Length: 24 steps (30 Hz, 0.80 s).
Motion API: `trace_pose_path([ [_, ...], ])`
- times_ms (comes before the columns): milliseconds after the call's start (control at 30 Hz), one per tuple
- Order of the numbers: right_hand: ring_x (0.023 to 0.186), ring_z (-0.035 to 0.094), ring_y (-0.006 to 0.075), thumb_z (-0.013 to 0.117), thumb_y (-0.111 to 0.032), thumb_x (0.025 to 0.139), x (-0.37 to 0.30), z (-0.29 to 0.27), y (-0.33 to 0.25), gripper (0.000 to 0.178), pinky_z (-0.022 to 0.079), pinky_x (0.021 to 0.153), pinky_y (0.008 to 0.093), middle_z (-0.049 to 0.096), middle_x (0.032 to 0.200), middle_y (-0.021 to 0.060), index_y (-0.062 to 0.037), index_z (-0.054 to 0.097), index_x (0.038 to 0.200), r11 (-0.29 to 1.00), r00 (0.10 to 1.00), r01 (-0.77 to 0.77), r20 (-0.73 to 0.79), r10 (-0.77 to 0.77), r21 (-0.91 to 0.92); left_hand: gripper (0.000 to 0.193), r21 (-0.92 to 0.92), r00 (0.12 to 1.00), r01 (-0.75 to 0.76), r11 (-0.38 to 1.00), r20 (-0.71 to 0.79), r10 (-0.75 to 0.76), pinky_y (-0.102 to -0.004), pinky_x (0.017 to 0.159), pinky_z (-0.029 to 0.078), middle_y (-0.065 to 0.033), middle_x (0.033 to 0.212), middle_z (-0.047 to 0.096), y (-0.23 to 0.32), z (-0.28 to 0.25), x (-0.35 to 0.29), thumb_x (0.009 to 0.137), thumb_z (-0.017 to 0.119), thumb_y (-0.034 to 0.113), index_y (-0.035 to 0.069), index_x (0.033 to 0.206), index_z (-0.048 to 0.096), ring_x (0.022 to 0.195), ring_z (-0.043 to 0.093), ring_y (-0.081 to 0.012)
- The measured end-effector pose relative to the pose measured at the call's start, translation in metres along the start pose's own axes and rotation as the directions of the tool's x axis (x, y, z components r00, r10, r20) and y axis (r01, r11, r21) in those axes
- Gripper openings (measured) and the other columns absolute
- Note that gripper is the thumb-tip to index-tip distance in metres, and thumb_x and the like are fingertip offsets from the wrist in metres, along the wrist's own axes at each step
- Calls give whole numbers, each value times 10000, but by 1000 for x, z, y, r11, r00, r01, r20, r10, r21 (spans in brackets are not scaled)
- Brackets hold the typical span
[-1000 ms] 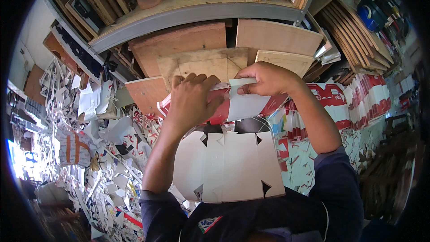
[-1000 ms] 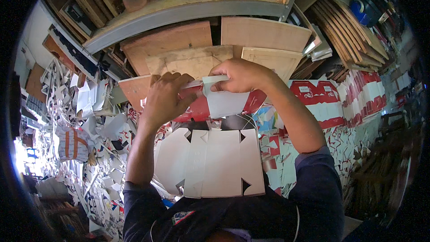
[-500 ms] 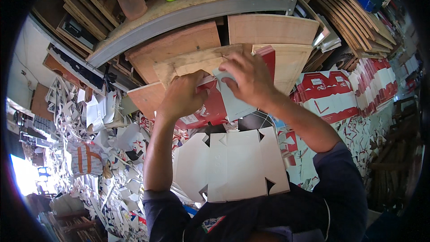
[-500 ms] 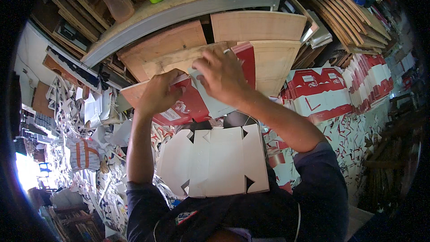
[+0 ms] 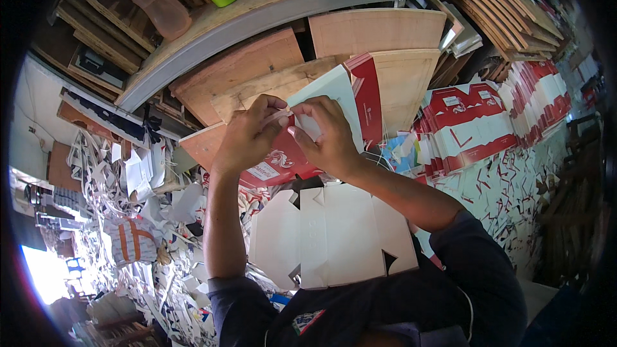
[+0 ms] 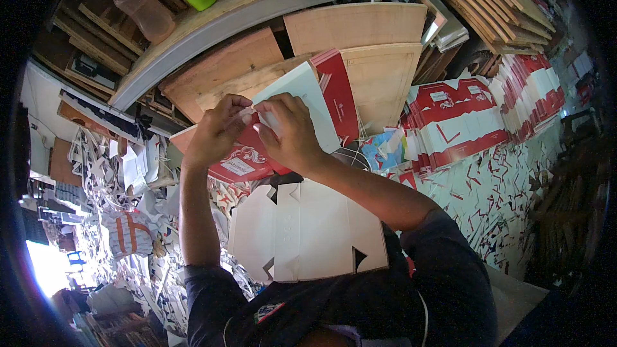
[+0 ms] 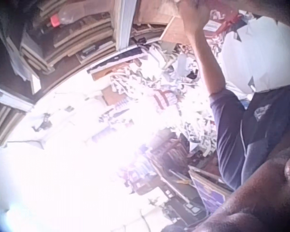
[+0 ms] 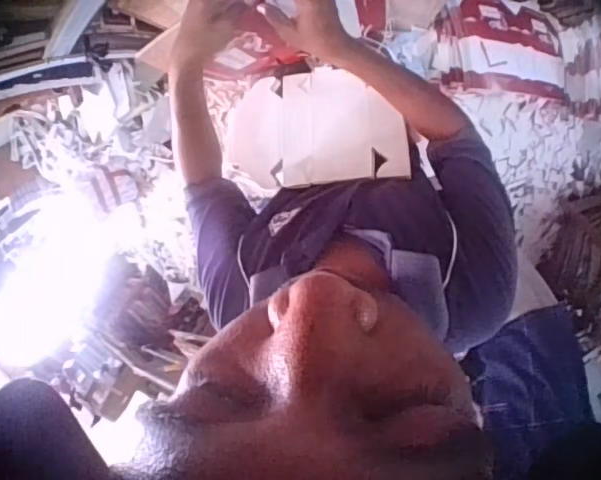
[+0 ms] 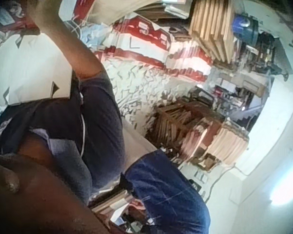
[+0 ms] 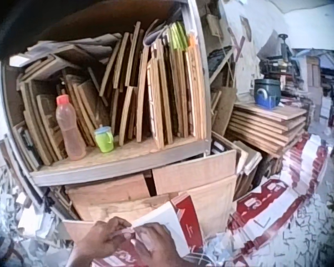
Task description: The person assembles red and white cardboard boxes by hand in a cluttered workshop. They fold the flaps, tuck in the tabs, and secure the structure, then place the finished boxes onto a stack.
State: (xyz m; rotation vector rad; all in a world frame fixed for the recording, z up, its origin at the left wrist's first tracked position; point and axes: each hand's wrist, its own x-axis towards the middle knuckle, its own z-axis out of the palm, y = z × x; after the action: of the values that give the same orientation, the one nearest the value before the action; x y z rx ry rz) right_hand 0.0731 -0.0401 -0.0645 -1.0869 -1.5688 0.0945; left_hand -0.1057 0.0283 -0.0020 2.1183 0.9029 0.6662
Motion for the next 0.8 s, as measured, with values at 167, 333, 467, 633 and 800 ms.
trace_pose_path([
  [167, 1017, 563, 327, 728, -80, 832, 0, 2, 4, 293, 427, 871, 458, 608, 1084, 128, -42, 603, 1095, 999, 999, -28, 43, 26, 41, 210, 17, 997, -46, 999, -63, 47, -358, 779, 565, -196, 921, 749, -3, 4, 0, 950, 687, 125, -17, 1090, 624, 918, 755, -297],
  [333, 1014, 566, 351, 730, -113, 845, 3, -6, 9, 318, 429, 870, 462, 601, 1060, 142, -53, 602, 1130, 1000, 994, -28, 110, 29, -14, 192, 204, 997, -14, 979, -67, 29, -386, 766, 559, -185, 890, 745, 13, 5, 4, 933, 690, 129, 2, 1069, 644, 884, 748, -328],
  [467, 1028, 569, 368, 731, -201, 841, 9, -5, 3, 383, 430, 869, 516, 580, 1076, 145, -77, 588, 1175, 978, 964, -34, 252, 86, -204, 191, 193, 987, -135, 972, -57, 148, -421, 785, 546, -179, 942, 743, 11, 5, -2, 928, 650, 95, 20, 1101, 622, 875, 729, -358],
  [633, 1061, 587, 349, 733, -207, 845, 18, -8, 6, 320, 479, 816, 511, 576, 1067, 126, -52, 606, 1094, 982, 934, -112, 322, 156, -151, 192, 301, 987, -78, 950, -114, 117, -411, 829, 493, -171, 950, 733, 4, 9, -3, 944, 657, 143, 27, 1096, 639, 890, 688, -348],
  [800, 854, 677, 359, 734, -174, 840, 31, -21, 1, 203, 507, 752, 464, 672, 883, 154, -27, 626, 929, 969, 867, -210, 433, 248, -133, 185, 367, 987, -61, 928, -115, 111, -396, 849, 456, -154, 932, 728, 10, 14, -4, 951, 656, 151, 26, 1087, 638, 876, 650, -322],
])
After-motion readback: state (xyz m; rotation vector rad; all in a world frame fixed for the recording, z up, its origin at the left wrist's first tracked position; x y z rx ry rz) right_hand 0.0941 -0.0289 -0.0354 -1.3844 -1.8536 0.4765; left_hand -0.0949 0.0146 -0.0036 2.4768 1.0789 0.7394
